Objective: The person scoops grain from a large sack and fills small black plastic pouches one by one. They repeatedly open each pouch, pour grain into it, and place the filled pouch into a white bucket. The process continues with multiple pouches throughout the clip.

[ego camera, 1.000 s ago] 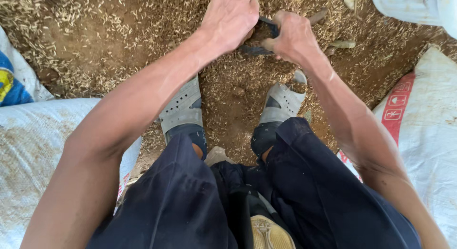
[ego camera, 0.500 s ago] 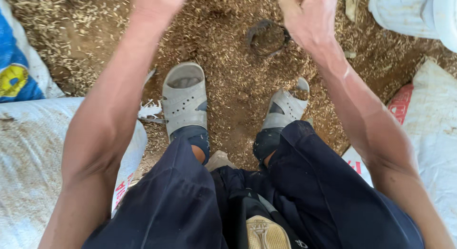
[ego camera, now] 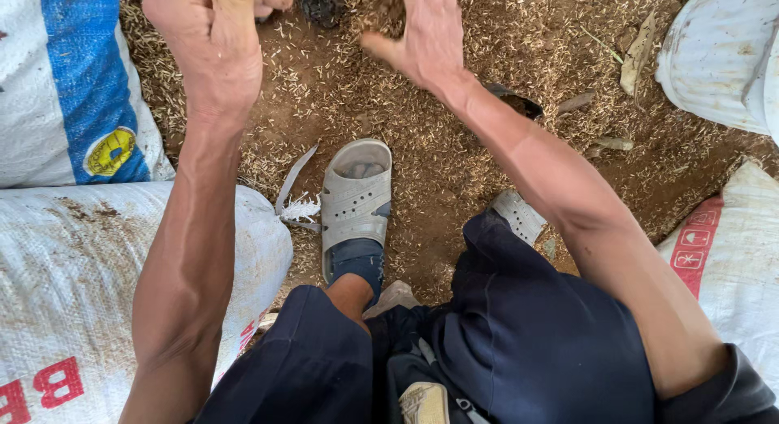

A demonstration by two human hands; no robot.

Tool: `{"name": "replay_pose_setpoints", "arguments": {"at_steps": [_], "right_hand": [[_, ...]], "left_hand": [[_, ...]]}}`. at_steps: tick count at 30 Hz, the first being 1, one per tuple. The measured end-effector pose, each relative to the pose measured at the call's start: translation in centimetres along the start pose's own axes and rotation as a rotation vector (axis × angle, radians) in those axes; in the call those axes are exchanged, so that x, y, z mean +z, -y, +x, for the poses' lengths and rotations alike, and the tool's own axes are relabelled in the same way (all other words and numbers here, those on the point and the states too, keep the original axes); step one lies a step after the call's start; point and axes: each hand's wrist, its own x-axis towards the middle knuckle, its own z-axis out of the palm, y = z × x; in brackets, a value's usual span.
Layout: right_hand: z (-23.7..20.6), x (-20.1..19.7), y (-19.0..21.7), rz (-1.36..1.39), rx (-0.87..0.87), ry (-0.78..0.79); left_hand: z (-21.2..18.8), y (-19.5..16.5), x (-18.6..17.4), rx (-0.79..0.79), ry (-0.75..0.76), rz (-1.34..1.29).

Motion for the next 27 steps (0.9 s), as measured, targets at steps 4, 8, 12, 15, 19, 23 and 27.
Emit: {"name": "replay_pose_setpoints", "arguments": {"at_steps": [4, 8, 12, 15, 19, 23, 27], "right_hand": [[-3.7, 0.0, 1.2, -0.139, -0.053, 0.151], [-8.5, 0.8, 2.8, -0.135, -0.160, 0.196], [-13.4, 0.8, 2.2, -0.098, -0.205, 0.162], [-16.7, -0.2, 0.6, 0.004, -0.221, 0.330], [-20.2, -2.0, -1.6, 0.124, -0.148, 0.273], [-22.8, -4.8, -3.1, 0.811, 0.170, 0.209], [-24.9, -9.7, -4.5, 1.631, 0.385, -0.028]], "left_hand": [[-0.1, 0.5, 0.7, 0.047, 0.043, -0.061], [-1.0, 0.2, 2.1, 0.029, 0.155, -0.008], [-1.0, -0.4, 4.5, -0.023, 0.303, 0.061], [-1.0, -0.4, 8.6, -0.080, 0.432, 0.225], [-1.1, 0.4, 15.7, 0.161, 0.718, 0.455], [-2.5, 0.8, 20.0, 0.180, 0.889, 0.420], [-3.4, 0.7, 22.3, 0.042, 1.032, 0.516]]}}
